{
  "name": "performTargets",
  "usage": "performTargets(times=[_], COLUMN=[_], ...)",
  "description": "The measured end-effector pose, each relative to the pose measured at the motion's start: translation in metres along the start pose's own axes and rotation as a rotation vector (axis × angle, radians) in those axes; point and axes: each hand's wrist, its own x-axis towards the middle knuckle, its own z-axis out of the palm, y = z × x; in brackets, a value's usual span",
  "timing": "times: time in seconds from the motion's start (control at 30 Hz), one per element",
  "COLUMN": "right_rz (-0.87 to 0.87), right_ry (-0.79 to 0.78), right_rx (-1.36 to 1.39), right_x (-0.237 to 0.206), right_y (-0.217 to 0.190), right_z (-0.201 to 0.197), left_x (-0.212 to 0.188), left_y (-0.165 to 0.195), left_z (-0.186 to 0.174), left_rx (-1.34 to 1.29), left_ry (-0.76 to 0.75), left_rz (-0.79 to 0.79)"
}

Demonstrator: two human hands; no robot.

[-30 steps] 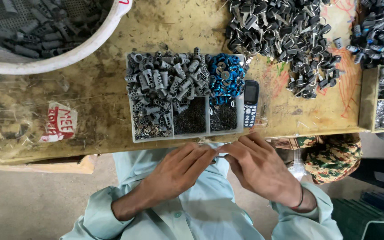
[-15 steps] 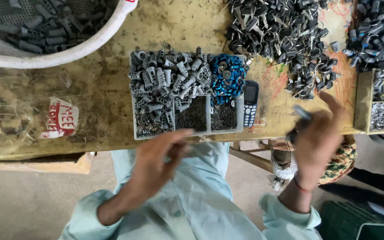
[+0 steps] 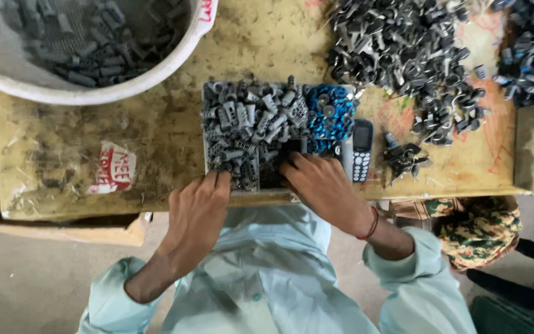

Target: The person sits at a workbench assembling small plastic parts by hand. They pick grey and blue plastic pieces from a compartment tray, press the pieces together to fit them, and set the assembled units on the bench, repeating the cycle with parts from a nearby bucket.

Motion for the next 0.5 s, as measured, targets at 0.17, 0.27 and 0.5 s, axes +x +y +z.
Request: performTargets(times=[0.17,0.27,0.5], right_rz=[0.046,0.18,0.273], right_ry=[-0.111,-0.127,0.135], right_rx=[-0.011,0.143,0.336], right_x=[-0.008,-0.003,-0.008], right_y=[0.004,-0.001,-0.008], right_z=[-0.002,-0.008,-0.001], left_x=[-0.003,-0.008,-0.016], left_y=[0.001,0.002,0.004], left_z=[0.002,0.002,0.005], left_rx=[-0.133,-0.251,-0.456], left_ry=[0.011,0.113,0.237], left_rz=[-0.035,-0.011,0.015])
